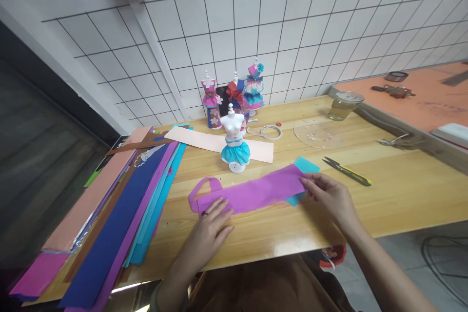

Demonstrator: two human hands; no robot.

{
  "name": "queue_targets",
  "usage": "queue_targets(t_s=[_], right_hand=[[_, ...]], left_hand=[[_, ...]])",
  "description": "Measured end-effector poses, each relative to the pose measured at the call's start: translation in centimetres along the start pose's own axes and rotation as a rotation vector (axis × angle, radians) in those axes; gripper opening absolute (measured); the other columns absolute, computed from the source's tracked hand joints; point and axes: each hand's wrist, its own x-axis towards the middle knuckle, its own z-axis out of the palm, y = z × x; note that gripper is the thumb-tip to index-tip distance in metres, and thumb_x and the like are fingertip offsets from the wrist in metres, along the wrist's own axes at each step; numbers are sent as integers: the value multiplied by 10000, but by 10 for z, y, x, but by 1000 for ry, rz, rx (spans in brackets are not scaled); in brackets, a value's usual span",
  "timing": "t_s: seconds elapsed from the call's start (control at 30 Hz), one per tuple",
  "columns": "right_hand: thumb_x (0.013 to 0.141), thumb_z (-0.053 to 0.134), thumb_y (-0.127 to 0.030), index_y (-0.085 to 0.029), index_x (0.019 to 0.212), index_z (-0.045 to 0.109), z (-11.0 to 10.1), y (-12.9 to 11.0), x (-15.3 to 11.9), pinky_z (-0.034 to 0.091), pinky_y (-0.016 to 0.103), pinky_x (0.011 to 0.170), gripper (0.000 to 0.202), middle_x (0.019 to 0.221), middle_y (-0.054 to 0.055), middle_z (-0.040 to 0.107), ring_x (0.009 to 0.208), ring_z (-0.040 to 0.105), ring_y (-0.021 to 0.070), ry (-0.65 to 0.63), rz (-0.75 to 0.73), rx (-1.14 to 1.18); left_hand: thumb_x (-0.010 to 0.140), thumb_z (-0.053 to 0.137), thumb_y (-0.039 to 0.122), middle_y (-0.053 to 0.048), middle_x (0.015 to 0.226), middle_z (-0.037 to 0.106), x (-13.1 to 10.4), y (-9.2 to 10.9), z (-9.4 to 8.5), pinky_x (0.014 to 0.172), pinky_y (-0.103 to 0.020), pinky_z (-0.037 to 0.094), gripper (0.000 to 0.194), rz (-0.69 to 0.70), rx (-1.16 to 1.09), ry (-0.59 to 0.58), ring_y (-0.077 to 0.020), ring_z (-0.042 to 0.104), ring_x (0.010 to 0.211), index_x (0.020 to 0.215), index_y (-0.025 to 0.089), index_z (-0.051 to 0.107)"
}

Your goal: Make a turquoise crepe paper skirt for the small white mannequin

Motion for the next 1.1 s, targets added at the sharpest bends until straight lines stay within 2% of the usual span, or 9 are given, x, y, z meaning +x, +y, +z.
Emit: queue_targets(t_s=[0.2,0.3,0.43,0.57,0.67,0.83,0.93,1.0,1.1], right_hand=[[630,728,-487,-167,871,672,-1,-38,-16,431,247,501,405,562,-5,571,516,485,118,33,-52,24],[629,738,-452,-165,890,674,-4,-48,-20,427,245,513,394,556,-14,564,522,483,118,32,-40,7],[602,757,-417,-169,928,672,-7,-42,-17,406,247,501,419,547,-21,559,524,479,122,30,-22,59],[577,776,-373,-172,896,664,-10,-29,-10,372,249,471,394,526,-26,554,489,459,116,23,-12,231],[574,775,-350,-176,861,657,-14,-25,-7,360,247,464,355,497,-35,529,460,443,106,49,32,292],[620,751,-352,-173,913,652,-18,-27,-4,340,244,441,357,487,-33,505,449,426,103,25,107,277],[569,793,-368,-161,873,653,-19,-24,1,350,241,417,394,514,-20,519,451,432,103,48,133,303],[560,803,-380,-155,852,660,-18,-21,5,359,235,406,396,528,-10,528,454,433,101,59,152,310],[583,795,-381,-158,854,681,-18,-16,10,376,223,403,370,560,2,545,464,436,94,47,178,296]], left_hand=[[868,487,238,-121,1243,570,12,-18,0,995,-470,420,351,-127,56,200,-267,492,1178,1200,146,551],[824,544,189,-132,1187,593,20,-26,-4,962,-479,426,366,-230,102,216,-285,508,1130,1185,134,558],[759,613,152,-127,1111,611,25,-32,-10,930,-458,427,372,-332,89,148,-283,527,1074,1130,134,597],[766,588,150,-89,916,639,27,-37,-11,884,-424,424,128,-365,17,131,-246,562,962,853,162,682],[776,548,141,-51,793,629,27,-40,-16,849,-405,421,126,-331,-82,174,-209,568,868,719,176,655],[793,516,196,-49,899,652,23,-44,-28,854,-372,419,106,-307,-347,256,-196,568,920,769,181,618],[796,525,272,-23,777,624,20,-45,-33,708,-285,440,118,-400,-567,244,-161,576,772,753,173,571],[789,540,314,18,649,558,18,-45,-35,574,-225,398,148,-467,-720,206,-119,526,615,752,170,530],[775,562,335,38,609,528,17,-44,-37,501,-188,344,176,-516,-854,162,-89,472,535,791,165,519]])
